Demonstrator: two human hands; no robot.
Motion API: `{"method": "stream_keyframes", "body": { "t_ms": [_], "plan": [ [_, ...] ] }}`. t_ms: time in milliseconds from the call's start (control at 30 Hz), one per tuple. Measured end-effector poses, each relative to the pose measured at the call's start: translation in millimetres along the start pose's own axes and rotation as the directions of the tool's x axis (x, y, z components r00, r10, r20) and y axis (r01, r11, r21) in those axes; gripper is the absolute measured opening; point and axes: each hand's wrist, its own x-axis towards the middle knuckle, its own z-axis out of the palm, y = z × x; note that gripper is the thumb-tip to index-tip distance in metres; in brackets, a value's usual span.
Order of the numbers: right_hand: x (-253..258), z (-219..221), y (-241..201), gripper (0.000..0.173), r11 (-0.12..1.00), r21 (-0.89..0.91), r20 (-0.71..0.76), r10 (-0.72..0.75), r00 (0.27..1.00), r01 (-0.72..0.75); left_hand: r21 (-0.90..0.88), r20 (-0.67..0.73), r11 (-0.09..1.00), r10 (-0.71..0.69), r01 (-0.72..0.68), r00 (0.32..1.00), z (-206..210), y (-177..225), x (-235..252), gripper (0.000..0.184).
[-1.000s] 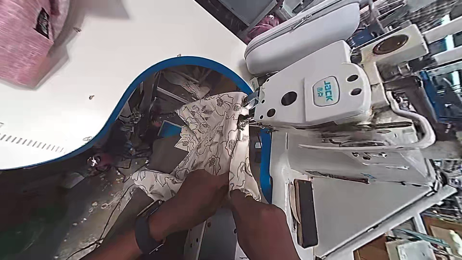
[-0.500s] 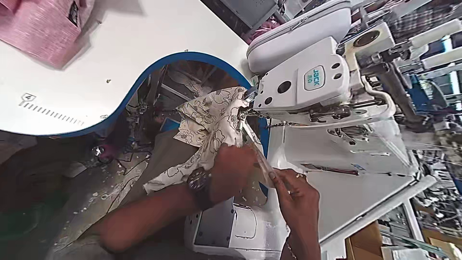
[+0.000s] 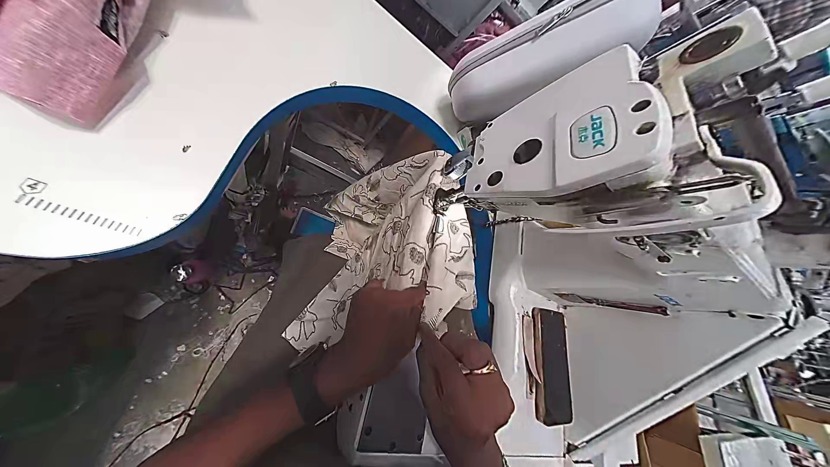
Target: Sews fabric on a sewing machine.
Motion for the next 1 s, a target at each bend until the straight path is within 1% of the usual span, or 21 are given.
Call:
{"method": "stream_keyframes", "body": {
  "t_ms": [100,167,233,267,400,467,533,600,667,700,733,767,800,833,867,900,933,967,1000],
  "plan": [
    [2.5,15.4,4.3,0.008,0.995,0.066,-0.01,0.076,0.997,-0.075,-0.052,-0.037,0.999,-0.01,0.008,0.999,0.9,-1.4,-13.7,0.016],
    [3.7,24.5,9.4,0.011,0.989,0.121,-0.032,0.089,0.996,-0.084,-0.041,-0.105,0.997,0.059,-0.063,0.993,7.4,-8.3,-9.8,0.016],
    [5.1,30.7,16.1,0.014,0.983,0.164,-0.04,0.093,0.995,-0.085,0.038,-0.19,0.988,0.151,-0.147,0.97,14.8,-13.6,0.2,0.016],
    [6.5,33.2,18.7,0.015,0.979,0.184,-0.049,0.098,0.994,-0.087,0.071,-0.211,0.983,0.183,-0.172,0.96,17.3,-15.6,5.0,0.017],
    [19.6,46.6,29.2,0.016,0.96,0.253,-0.095,0.146,0.985,-0.118,0.167,-0.274,0.96,0.263,-0.223,0.925,23.9,-21.5,26.2,0.019],
    [25.7,52.0,31.6,0.017,0.942,0.289,-0.094,0.202,0.975,-0.167,0.222,-0.3,0.946,0.296,-0.236,0.907,27.5,-23.6,36.9,0.022],
    [30.4,55.9,29.8,0.018,0.923,0.296,-0.067,0.275,0.959,-0.245,0.282,-0.308,0.928,0.328,-0.244,0.893,31.2,-26.0,48.4,0.024],
    [33.3,59.6,28.9,0.018,0.909,0.28,-0.04,0.333,0.942,-0.309,0.317,-0.292,0.917,0.338,-0.243,0.895,34.3,-26.5,57.6,0.024],
    [35.5,62.6,31.2,0.017,0.899,0.263,-0.009,0.364,0.931,-0.35,0.319,-0.254,0.91,0.35,-0.264,0.902,34.0,-27.4,62.8,0.02],
    [35.4,63.7,32.9,0.016,0.894,0.26,0.009,0.377,0.926,-0.366,0.293,-0.238,0.916,0.349,-0.276,0.907,31.1,-28.9,61.3,0.018],
    [35.0,64.5,32.6,0.015,0.889,0.256,0.031,0.384,0.923,-0.379,0.235,-0.226,0.934,0.322,-0.269,0.92,24.6,-32.5,55.3,0.017],
    [34.5,62.8,31.7,0.016,0.894,0.245,0.05,0.376,0.925,-0.376,0.138,-0.219,0.964,0.254,-0.228,0.942,16.8,-37.7,45.3,0.018],
    [35.1,58.5,31.3,0.017,0.91,0.222,0.073,0.342,0.937,-0.35,0.025,-0.189,0.991,0.137,-0.135,0.972,10.0,-44.0,34.3,0.019],
    [36.0,55.2,28.0,0.018,0.929,0.219,0.092,0.285,0.954,-0.298,-0.042,-0.115,0.998,0.03,-0.035,0.993,6.0,-56.0,27.5,0.022],
    [35.6,54.3,21.7,0.019,0.948,0.23,0.106,0.201,0.974,-0.221,-0.059,0.006,0.998,-0.036,0.036,0.999,8.1,-71.1,25.0,0.023],
    [31.5,53.0,16.2,0.021,0.961,0.249,0.13,0.092,0.987,-0.122,-0.08,0.133,0.992,-0.083,0.094,0.988,24.2,-84.0,21.5,0.025],
    [27.5,53.7,13.4,0.023,0.962,0.272,0.163,-0.043,0.986,-0.003,-0.135,0.215,0.972,-0.16,0.192,0.963,52.0,-94.3,18.5,0.029],
    [24.1,56.9,12.9,0.023,0.947,0.302,0.194,-0.173,0.966,0.11,-0.221,0.261,0.9,-0.318,0.377,0.912,80.3,-95.2,19.3,0.033],
    [22.1,62.0,11.8,0.025,0.924,0.336,0.211,-0.261,0.942,0.18,-0.304,0.31,0.692,-0.578,0.655,0.754,97.6,-79.8,31.3,0.035]
  ]
}}
